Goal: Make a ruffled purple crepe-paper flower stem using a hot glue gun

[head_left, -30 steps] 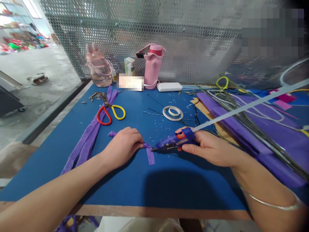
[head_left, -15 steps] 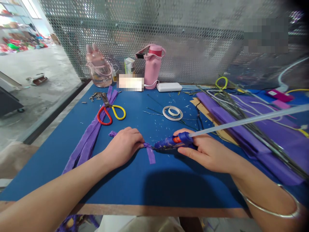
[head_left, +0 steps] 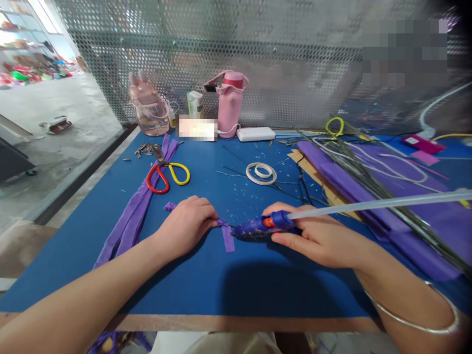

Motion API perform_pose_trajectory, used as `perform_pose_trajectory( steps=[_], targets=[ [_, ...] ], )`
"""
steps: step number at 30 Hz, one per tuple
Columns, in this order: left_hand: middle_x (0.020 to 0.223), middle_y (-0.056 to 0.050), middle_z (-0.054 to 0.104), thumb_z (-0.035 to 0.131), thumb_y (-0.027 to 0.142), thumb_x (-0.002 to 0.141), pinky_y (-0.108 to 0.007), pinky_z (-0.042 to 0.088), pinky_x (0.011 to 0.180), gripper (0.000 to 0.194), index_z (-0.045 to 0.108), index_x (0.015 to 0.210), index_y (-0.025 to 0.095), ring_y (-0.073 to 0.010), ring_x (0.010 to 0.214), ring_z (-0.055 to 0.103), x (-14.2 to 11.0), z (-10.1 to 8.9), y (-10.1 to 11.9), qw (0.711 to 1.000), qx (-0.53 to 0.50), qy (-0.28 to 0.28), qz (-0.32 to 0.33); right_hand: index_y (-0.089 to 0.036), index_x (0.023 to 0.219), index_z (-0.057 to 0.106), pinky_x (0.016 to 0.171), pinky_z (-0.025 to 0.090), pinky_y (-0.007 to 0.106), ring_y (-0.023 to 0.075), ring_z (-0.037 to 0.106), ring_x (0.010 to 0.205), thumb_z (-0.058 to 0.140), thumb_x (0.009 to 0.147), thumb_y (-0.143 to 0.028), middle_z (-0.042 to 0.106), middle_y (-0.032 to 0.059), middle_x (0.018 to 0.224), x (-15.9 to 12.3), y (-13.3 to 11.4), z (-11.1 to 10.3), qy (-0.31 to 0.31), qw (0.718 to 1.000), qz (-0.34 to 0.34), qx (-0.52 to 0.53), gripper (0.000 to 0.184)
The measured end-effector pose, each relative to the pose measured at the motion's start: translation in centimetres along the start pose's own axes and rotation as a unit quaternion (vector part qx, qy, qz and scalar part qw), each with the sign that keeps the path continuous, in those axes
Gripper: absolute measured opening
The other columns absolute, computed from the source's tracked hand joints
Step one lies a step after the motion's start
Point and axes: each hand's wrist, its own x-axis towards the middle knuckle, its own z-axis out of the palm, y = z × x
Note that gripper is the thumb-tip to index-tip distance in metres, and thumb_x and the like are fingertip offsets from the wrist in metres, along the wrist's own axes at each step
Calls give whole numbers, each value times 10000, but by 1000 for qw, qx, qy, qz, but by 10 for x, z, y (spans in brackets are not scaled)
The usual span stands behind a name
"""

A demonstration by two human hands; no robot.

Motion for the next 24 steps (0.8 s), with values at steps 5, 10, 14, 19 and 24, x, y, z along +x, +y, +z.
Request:
perform_pose_trajectory(
  steps=[5,10,14,19,24],
  targets=[
    [865,-48,659,561,229,905,-304,417,727,121,663,872,174,-181,798,545,-1,0,0,1000,1,-1,3,-232,972,574,639,434,266,154,568,685,510,903,-316,616,-2,850,1,-4,-3,18,998,-32,50,126],
    [863,-47,660,559,226,905,-306,414,729,121,665,877,175,-181,797,539,-1,0,-1,1000,1,0,3,-215,905,601,653,463,274,159,569,701,520,889,-337,605,11,859,4,-3,-4,-2,996,-25,86,147],
    [909,-55,658,533,223,905,-327,423,768,149,675,920,179,-197,843,551,-2,-2,1,1000,4,-14,-4,-195,882,600,560,458,259,148,565,632,540,874,-441,632,32,791,6,17,-6,14,977,11,213,253],
    [1008,-44,632,519,144,862,-379,416,837,266,655,1069,239,-216,931,557,-5,-3,2,999,26,-19,-9,-186,949,544,410,378,236,103,506,436,518,799,-648,614,11,718,21,59,-6,188,926,153,288,486],
    [953,-37,629,385,117,940,-409,420,848,326,640,1088,258,-203,870,559,-3,2,-1,998,63,-29,1,-163,832,605,515,404,267,172,592,593,490,817,-601,652,61,738,54,83,-3,300,917,225,138,453]
  ],
)
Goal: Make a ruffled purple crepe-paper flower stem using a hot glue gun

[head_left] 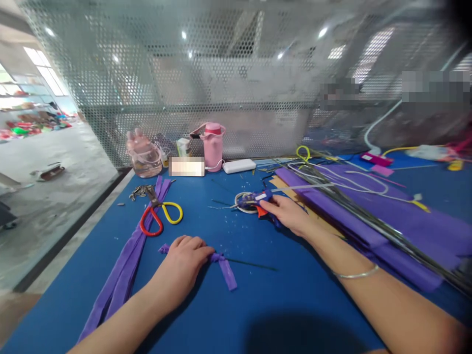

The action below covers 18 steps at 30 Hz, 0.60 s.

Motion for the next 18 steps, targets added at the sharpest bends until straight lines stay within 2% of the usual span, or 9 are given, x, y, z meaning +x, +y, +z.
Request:
perform_pose_trajectory(
  steps=[3,5,7,9,11,13,14,16,18],
  targets=[
    [969,-28,628,363,38,914,-487,340,981,389,624,1097,261,-198,909,565,-2,1,2,999,26,16,17,-182,641,563,601,407,306,242,618,687,580,793,-504,638,89,664,6,-3,8,62,993,5,-98,356],
    [983,-25,628,358,17,904,-524,276,1032,402,617,1093,259,-195,926,565,-5,0,4,998,37,37,22,-173,686,589,667,420,333,287,633,795,601,795,-450,665,130,747,-2,-12,7,91,985,2,-150,299],
    [990,-23,628,370,14,896,-536,262,1038,396,616,1087,260,-197,924,565,-7,-2,6,997,50,63,20,-155,834,628,754,429,355,304,620,933,585,819,-421,678,164,931,-18,-28,1,109,977,-23,-180,270],
    [996,-25,631,387,3,882,-534,267,1031,402,614,1093,260,-203,928,566,-8,-4,7,992,68,102,18,-169,995,631,827,428,349,277,599,1023,543,860,-406,658,144,1092,-40,-49,-7,72,975,-93,-191,287],
    [1002,-32,638,393,-10,870,-529,270,1027,422,607,1116,258,-209,938,570,-7,-6,7,985,87,151,18,-211,1135,603,815,445,315,234,622,1003,531,881,-364,660,93,1151,-62,-70,-11,-77,958,-202,-188,305],
    [988,-35,645,400,-2,877,-525,275,1019,413,603,1127,256,-209,927,576,-6,-9,7,974,104,201,20,-235,1148,598,710,450,289,215,657,892,523,888,-278,706,58,1043,-77,-86,-9,-196,931,-230,-204,274],
    [979,-34,645,406,8,885,-523,281,1013,400,601,1132,256,-208,918,578,-6,-11,6,968,109,225,21,-234,1086,620,660,433,285,210,661,823,498,898,-240,719,48,950,-81,-92,-6,-222,923,-227,-215,224],
    [1003,-51,632,441,47,895,-512,307,994,354,584,1152,244,-218,940,567,-8,-13,6,951,108,290,21,-219,910,634,614,390,285,199,636,729,423,924,-193,703,41,812,-82,-99,2,-206,928,-222,-218,212],
    [1018,-69,605,526,88,870,-476,352,963,300,563,1136,221,-231,979,543,-12,-13,9,918,73,387,40,-204,810,594,611,364,281,176,589,688,374,941,-200,660,34,758,-77,-100,8,-154,950,-216,-166,256]
  ],
)
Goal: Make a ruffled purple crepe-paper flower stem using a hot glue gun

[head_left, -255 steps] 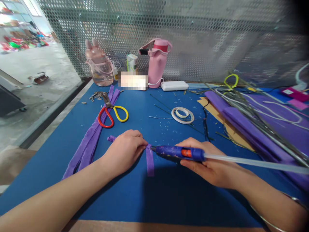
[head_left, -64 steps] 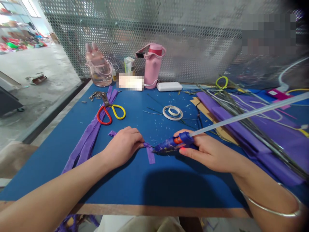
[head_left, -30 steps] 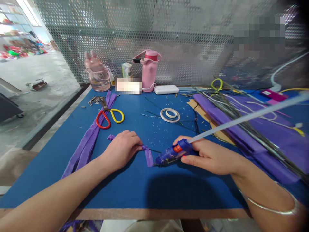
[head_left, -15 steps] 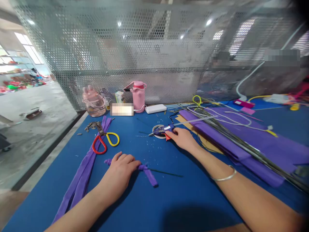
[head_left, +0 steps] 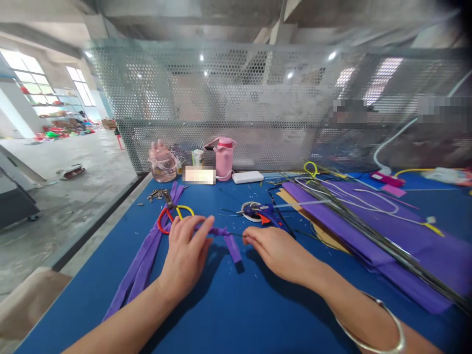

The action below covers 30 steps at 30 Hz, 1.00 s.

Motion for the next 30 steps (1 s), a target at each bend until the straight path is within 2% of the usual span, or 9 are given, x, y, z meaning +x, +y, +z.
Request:
perform_pose_trajectory(
  steps=[2,4,7,9,11,19,23,26,30],
  targets=[
    [908,-40,578,598,118,830,-394,409,880,190,559,990,212,-205,910,533,-3,-3,5,990,-99,100,-10,-197,802,559,580,341,265,144,510,619,358,950,-254,574,6,686,5,4,1,40,995,23,91,257],
    [761,7,516,601,183,845,-300,431,729,81,524,848,211,-149,743,504,-3,-3,12,954,-266,97,-95,-190,808,539,530,303,248,118,403,546,363,949,-347,447,-33,609,7,9,-1,16,976,44,212,275],
    [817,-15,554,572,428,870,-239,413,584,241,558,955,202,-127,685,504,12,3,18,768,-543,-56,-335,-178,815,527,486,247,233,97,313,512,447,891,-510,353,-64,574,7,12,-6,-71,927,40,366,350],
    [952,-68,615,636,532,789,-237,433,601,448,583,1066,183,-144,756,552,31,7,17,631,-655,-107,-401,-174,802,526,471,222,232,90,294,498,504,833,-584,344,-72,555,8,11,-8,-99,910,33,401,412],
    [996,-95,655,731,498,707,-236,444,631,522,614,1088,162,-140,758,572,51,8,13,572,-700,-129,-408,-175,786,526,462,213,233,87,282,483,513,807,-617,339,-77,535,11,9,-8,-100,911,31,400,443],
    [801,-43,709,865,348,572,-207,469,659,362,690,811,140,-109,714,613,54,16,10,601,-670,-29,-435,-180,772,544,512,274,254,113,351,528,436,893,-457,386,-48,571,11,6,9,-1,942,14,335,320],
    [829,-41,715,883,335,550,-222,503,738,380,698,818,138,-116,769,636,37,23,11,581,-669,-16,-463,-187,1008,583,672,391,313,180,535,711,560,842,-272,596,22,787,3,5,25,170,976,-22,132,188],
    [804,-24,708,889,315,543,-210,512,744,378,705,822,138,-101,743,636,32,26,13,562,-674,-10,-479,-180,1088,539,807,412,381,245,561,906,663,766,-198,630,84,987,-1,3,33,320,943,-87,-38,346],
    [780,-4,700,885,284,559,-204,515,744,351,710,831,149,-97,738,642,29,27,18,562,-681,-18,-470,-200,869,559,743,398,369,227,549,794,645,800,-181,619,44,812,-1,-1,36,355,919,-117,-123,112]
  ],
)
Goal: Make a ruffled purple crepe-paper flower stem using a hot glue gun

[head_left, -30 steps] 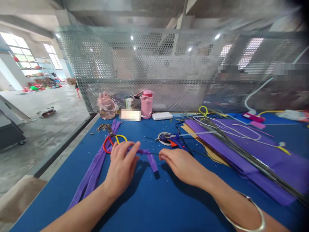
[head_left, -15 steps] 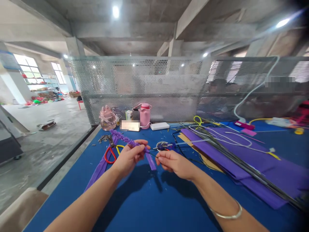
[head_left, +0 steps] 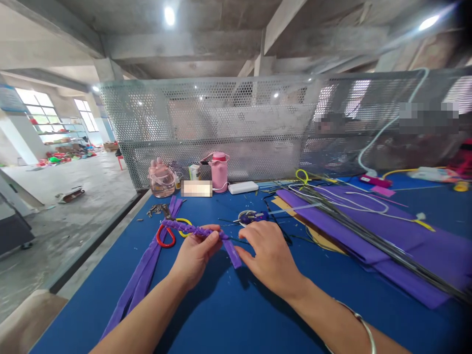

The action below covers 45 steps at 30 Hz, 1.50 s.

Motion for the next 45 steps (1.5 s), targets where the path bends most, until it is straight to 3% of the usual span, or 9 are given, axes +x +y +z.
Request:
perform_pose_trajectory(
  steps=[8,14,18,23,26,33,39,42,45],
  targets=[
    [845,-22,726,875,268,577,-237,513,805,383,696,898,159,-117,800,660,-6,5,-3,1000,5,-24,8,-203,794,544,632,418,276,159,533,684,569,843,-160,571,12,742,-2,-4,10,-36,977,108,182,71],
    [863,-13,717,857,253,609,-265,512,830,426,677,987,177,-122,812,658,-7,4,-1,998,26,-46,31,-214,765,484,515,389,238,119,453,563,676,744,-321,491,-44,639,2,-10,14,-27,891,297,343,220],
    [869,-33,712,832,262,647,-285,504,834,379,684,983,168,-138,823,648,-5,0,-1,994,75,-60,61,-217,798,468,497,389,232,111,448,531,695,712,-397,486,-58,610,2,-10,16,-39,857,334,390,303],
    [894,-50,699,817,337,658,-295,510,789,328,703,909,159,-171,850,637,-12,6,-2,996,65,-40,46,-214,838,542,586,445,258,144,543,621,617,792,-260,576,-7,687,-3,-3,13,29,962,158,221,99],
    [830,-63,691,814,403,650,-275,517,700,362,704,856,126,-174,794,640,-16,12,-2,998,54,-40,1,-214,841,560,626,451,270,153,569,651,549,835,-171,599,8,700,-5,0,9,61,992,41,106,45],
    [711,-7,669,853,324,608,-213,498,644,371,681,876,134,-102,655,612,-9,9,-1,1000,26,1,10,-213,912,572,758,489,320,190,580,845,547,853,-131,612,63,867,-2,1,6,111,990,-80,46,104],
    [691,4,638,834,363,623,-203,471,617,357,670,839,131,-91,636,585,-9,8,-1,999,40,9,14,-234,752,625,700,432,299,153,508,719,510,858,-101,561,19,756,-2,-4,-1,93,976,-196,15,205],
    [702,3,641,827,368,622,-216,464,632,364,664,850,136,-101,650,581,-9,9,-3,999,50,4,22,-232,752,620,700,438,313,157,506,704,531,847,-104,554,14,717,-4,-6,-2,103,976,-185,40,182],
    [705,3,640,815,358,628,-244,461,677,342,653,836,140,-116,671,577,-9,10,-4,997,70,-7,44,-227,779,600,698,456,323,163,520,715,575,828,-89,560,17,715,-4,-7,1,130,981,-99,107,148]
  ],
)
